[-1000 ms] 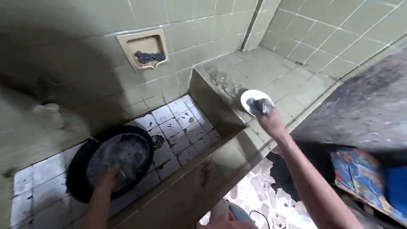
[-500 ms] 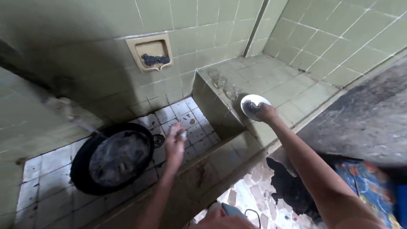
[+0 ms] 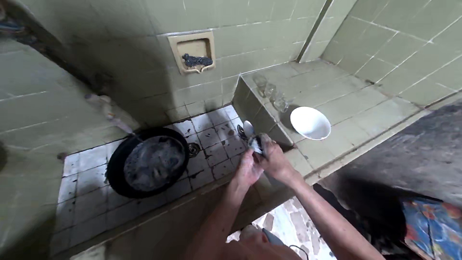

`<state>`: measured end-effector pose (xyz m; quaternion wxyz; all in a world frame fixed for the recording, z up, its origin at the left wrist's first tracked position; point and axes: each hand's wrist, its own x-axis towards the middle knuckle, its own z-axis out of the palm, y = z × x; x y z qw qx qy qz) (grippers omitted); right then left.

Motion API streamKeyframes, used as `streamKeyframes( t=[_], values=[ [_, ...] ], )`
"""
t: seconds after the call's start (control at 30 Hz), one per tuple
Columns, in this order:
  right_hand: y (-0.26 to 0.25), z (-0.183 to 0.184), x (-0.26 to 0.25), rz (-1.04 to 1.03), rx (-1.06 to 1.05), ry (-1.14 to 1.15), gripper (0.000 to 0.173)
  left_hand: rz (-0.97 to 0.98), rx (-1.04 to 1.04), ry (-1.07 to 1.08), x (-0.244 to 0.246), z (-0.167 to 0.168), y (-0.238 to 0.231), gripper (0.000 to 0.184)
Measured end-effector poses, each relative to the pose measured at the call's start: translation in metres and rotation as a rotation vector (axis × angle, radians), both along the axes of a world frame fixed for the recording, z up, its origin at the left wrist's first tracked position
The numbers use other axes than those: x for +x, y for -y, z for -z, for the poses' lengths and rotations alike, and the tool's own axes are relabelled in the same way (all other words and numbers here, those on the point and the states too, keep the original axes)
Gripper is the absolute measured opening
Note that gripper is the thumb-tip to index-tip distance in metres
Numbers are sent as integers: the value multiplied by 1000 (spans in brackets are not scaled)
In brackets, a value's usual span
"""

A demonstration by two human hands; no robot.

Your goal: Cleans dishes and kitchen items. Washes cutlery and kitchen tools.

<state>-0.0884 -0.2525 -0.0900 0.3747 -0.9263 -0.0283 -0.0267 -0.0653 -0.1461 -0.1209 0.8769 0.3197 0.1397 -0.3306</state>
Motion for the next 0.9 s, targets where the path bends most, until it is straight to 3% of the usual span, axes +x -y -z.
streamKeyframes(
  t=[0.1, 0.23, 0.37, 0.43, 0.57, 0.73, 0.9],
  values=[
    [-24, 2, 6, -50, 187, -156, 43, -33, 140, 77, 11, 9, -45, 40],
    [-45, -5, 15, -14, 438, -331, 48, -66, 363, 173, 19, 12, -91, 27],
    [-74, 13, 35, 31, 631, -102, 16, -30, 514, 231, 20, 10, -130, 28],
    [-96, 38, 54, -42, 531, 111, 12, -39, 620, 247, 19, 5, -131, 17],
    [-117, 78, 97, -34, 143, 462, 16, -3, 696, 172, 16, 6, -135, 19],
    [-144, 77, 75, -89, 129, 346, 23, -77, 665, 182, 19, 15, -153, 21],
    [-148, 80, 84, -7, 125, 335, 21, -46, 755, 193, 15, 13, -151, 25]
  ],
)
